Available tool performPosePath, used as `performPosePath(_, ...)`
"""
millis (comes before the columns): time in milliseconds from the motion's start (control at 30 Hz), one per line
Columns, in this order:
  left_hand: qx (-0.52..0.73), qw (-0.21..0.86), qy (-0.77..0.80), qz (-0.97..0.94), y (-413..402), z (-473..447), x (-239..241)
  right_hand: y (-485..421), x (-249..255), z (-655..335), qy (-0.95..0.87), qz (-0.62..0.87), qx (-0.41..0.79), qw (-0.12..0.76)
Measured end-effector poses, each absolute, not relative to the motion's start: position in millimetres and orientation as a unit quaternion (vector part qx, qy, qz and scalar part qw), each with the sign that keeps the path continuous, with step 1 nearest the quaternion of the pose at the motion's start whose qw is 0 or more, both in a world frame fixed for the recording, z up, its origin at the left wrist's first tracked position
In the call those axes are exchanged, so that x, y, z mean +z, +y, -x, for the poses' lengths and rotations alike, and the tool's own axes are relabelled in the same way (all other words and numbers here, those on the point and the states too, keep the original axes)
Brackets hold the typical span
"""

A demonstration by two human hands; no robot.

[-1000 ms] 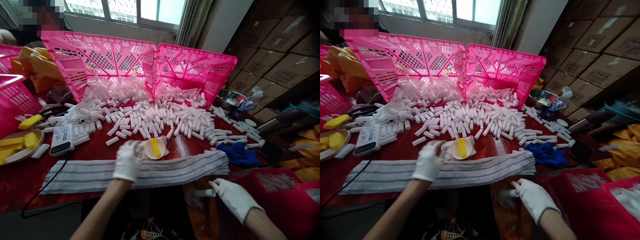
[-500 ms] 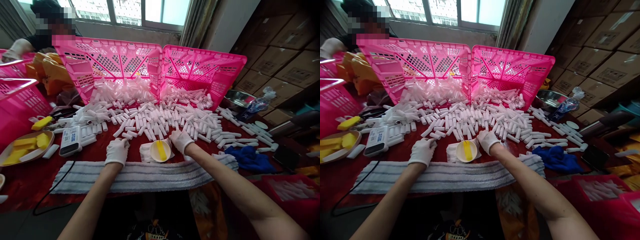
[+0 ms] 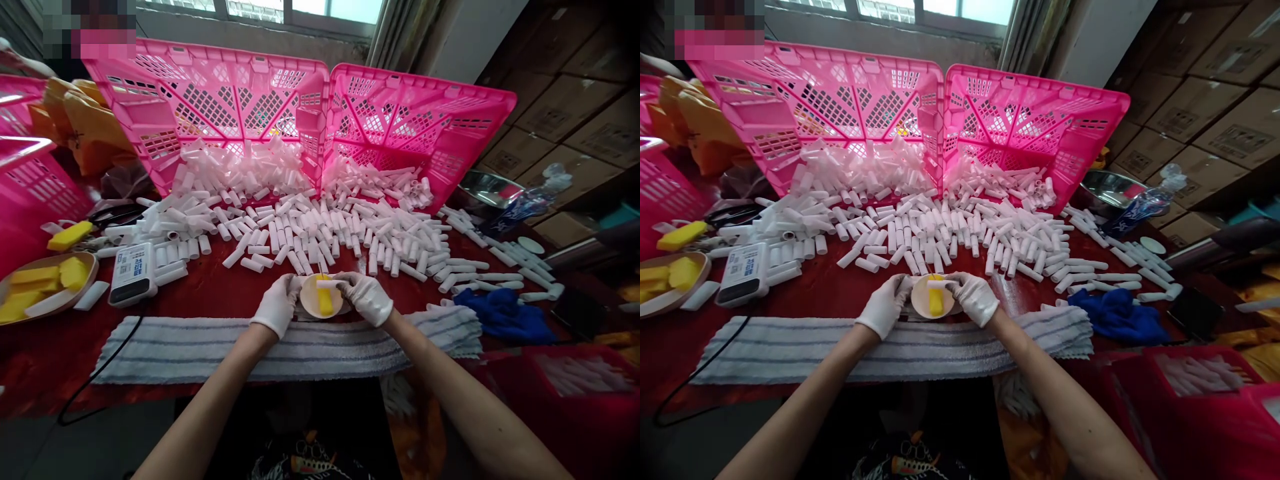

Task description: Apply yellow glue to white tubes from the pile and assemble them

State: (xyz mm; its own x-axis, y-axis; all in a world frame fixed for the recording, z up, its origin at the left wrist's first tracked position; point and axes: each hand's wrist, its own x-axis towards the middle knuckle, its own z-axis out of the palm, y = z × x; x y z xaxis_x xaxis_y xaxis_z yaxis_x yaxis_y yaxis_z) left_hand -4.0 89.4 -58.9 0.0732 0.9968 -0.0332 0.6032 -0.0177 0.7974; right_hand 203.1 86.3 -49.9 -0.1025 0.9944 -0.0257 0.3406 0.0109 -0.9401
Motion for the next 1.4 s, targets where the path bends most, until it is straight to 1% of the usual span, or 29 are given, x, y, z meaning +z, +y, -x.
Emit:
performPosePath(100, 0.296, 0.347, 0.591, -0.665, 91, 10, -60, 88, -60, -203, -0.651, 0.512, 0.391, 0.402)
performPosePath(167, 0.302, 0.348, 0.572, -0.678, 90, 13, -61, 85, -66, -205, -0.679, 0.486, 0.378, 0.401)
performPosePath(333, 0.314, 0.301, 0.582, -0.688, 89, 15, -62, 76, -73, -210, -0.666, 0.546, 0.338, 0.380)
performPosePath(433, 0.327, 0.317, 0.583, -0.673, 88, 15, -60, 72, -77, -210, -0.675, 0.561, 0.296, 0.377)
performPosePath(533, 0.316, 0.318, 0.598, -0.664, 87, 16, -56, 69, -78, -209, -0.711, 0.540, 0.243, 0.379)
performPosePath(633, 0.298, 0.252, 0.622, -0.679, 85, 19, -53, 65, -77, -204, -0.691, 0.545, 0.272, 0.389)
performPosePath(700, 0.302, 0.238, 0.624, -0.680, 85, 21, -53, 62, -79, -201, -0.664, 0.562, 0.297, 0.394)
performPosePath(867, 0.371, 0.368, 0.603, -0.602, 86, 23, -62, 54, -86, -200, -0.689, 0.566, 0.231, 0.390)
performPosePath(1000, 0.404, 0.408, 0.591, -0.566, 78, 21, -60, 49, -85, -201, -0.650, 0.590, 0.283, 0.387)
performPosePath(1033, 0.404, 0.417, 0.590, -0.561, 76, 20, -57, 47, -84, -201, -0.649, 0.593, 0.280, 0.386)
performPosePath(1200, 0.377, 0.486, 0.573, -0.542, 62, 19, -46, 43, -86, -199, -0.695, 0.564, 0.177, 0.408)
performPosePath(1267, 0.374, 0.500, 0.565, -0.539, 58, 20, -47, 42, -88, -199, -0.702, 0.567, 0.165, 0.399)
performPosePath(1400, 0.397, 0.479, 0.560, -0.547, 54, 22, -55, 44, -87, -199, -0.723, 0.565, 0.147, 0.369)
